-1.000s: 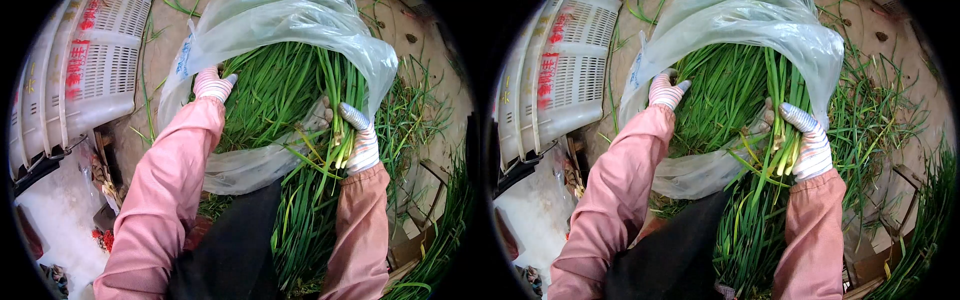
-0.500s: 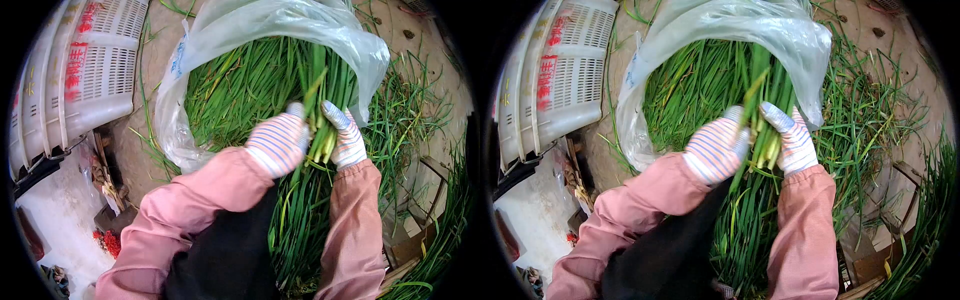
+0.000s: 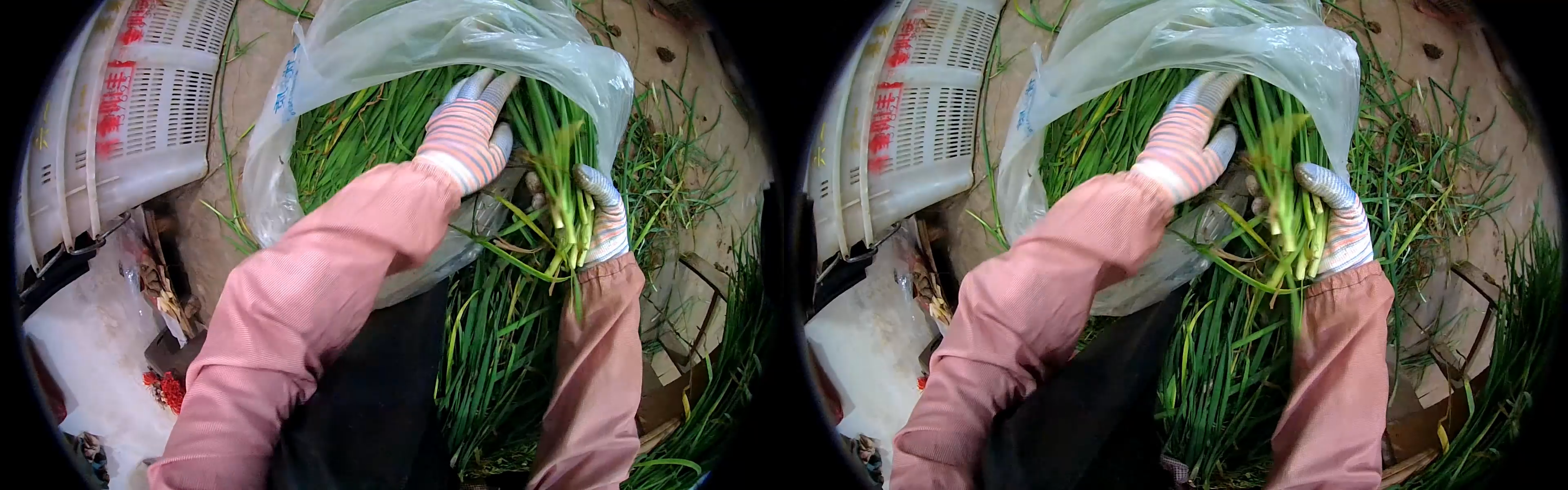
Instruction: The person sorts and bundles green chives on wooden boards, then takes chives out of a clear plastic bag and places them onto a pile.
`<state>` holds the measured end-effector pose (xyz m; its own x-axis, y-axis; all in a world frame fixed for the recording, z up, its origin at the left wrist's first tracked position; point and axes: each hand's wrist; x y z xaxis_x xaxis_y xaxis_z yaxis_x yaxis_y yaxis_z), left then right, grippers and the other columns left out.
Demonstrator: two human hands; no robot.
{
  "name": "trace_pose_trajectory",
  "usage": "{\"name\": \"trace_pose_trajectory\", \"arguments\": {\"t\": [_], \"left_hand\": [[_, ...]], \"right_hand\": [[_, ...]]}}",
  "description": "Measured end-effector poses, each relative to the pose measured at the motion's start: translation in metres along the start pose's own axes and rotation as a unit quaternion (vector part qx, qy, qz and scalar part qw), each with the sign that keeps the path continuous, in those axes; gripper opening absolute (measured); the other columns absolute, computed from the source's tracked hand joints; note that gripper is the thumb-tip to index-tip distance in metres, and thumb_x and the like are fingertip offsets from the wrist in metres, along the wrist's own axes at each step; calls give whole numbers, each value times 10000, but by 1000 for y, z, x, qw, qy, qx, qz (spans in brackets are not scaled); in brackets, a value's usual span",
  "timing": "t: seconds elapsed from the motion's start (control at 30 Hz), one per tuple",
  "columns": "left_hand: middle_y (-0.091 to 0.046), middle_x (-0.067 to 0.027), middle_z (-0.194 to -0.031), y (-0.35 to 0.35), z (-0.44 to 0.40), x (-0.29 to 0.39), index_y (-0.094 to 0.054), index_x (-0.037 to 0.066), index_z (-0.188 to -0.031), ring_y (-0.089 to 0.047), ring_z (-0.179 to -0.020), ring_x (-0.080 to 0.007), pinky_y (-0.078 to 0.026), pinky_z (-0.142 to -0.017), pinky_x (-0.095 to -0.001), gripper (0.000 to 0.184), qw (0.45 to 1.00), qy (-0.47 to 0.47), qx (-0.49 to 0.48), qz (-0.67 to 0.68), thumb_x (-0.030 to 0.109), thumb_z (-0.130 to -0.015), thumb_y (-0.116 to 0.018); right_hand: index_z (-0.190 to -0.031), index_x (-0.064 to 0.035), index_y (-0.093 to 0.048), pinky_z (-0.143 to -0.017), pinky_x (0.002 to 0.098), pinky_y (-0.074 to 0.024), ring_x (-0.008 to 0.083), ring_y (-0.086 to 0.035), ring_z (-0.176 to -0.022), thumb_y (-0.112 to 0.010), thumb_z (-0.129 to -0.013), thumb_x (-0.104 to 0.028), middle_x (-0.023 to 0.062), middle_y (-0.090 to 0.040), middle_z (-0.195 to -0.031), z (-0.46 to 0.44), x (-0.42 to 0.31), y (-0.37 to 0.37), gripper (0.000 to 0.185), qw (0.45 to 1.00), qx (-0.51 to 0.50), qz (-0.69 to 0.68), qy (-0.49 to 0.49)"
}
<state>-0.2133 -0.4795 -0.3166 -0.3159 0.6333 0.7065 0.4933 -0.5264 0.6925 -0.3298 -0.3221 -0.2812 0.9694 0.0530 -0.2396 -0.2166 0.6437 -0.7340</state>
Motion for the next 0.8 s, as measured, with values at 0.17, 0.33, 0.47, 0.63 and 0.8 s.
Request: {"name": "trace_pose_trajectory", "arguments": {"t": [0.17, 0.33, 0.47, 0.63, 0.8], "left_hand": [[-436, -182, -1295, -12, 2, -34, -478, 162, -1266, -360, -1236, -378, -296, -1036, -443, 551, 971, 26, -129, -199, 85, -725, -551], [-501, -219, -1211, 10, 21, -18, -642, 104, -993, -434, -1160, -394, -354, -1001, -395, 323, 993, 31, 16, -114, 21, -705, -523], [-514, -243, -1187, 15, 54, 21, -640, 101, -957, -425, -1154, -441, -343, -999, -451, 282, 997, 8, -36, -68, 81, -683, -580], [-491, -213, -1235, 6, 49, 52, -612, 7, -949, -395, -1210, -378, -288, -998, -528, 287, 979, -60, -74, -179, 145, -704, -553], [-521, -196, -1201, 15, 38, 61, -619, 43, -985, -408, -1207, -373, -296, -1005, -510, 269, 976, -82, -90, -182, 138, -747, -536]], "right_hand": [[-1194, 73, -466, -701, 441, -572, 333, -642, -853, -596, -771, -79, 224, -603, -1053, 20, -8, 5, 468, 1000, 14, 0, -18], [-1219, 37, -460, -739, 467, -557, 326, -634, -882, -593, -781, -121, 216, -602, -1060, 14, 3, 18, 485, 1000, -11, -6, 18], [-1153, 19, -508, -638, 398, -580, 277, -653, -777, -627, -762, -131, 175, -633, -971, 7, 9, 17, 435, 999, 22, 40, -16], [-1243, -38, -453, -788, 326, -517, 205, -609, -906, -686, -724, -34, 90, -602, -1059, 4, 30, -16, 569, 973, 52, 180, 133], [-1261, -50, -435, -833, 327, -501, 206, -607, -925, -665, -701, 30, 87, -593, -1082, 15, 20, -14, 611, 975, 43, 186, 118]]}}
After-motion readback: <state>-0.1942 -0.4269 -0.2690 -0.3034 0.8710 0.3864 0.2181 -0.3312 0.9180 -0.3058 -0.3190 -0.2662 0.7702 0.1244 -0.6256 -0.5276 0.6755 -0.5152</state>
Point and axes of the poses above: each hand's wrist, its own z-axis away from the middle knuckle, its own y-axis out of the back of the hand, x = y × z
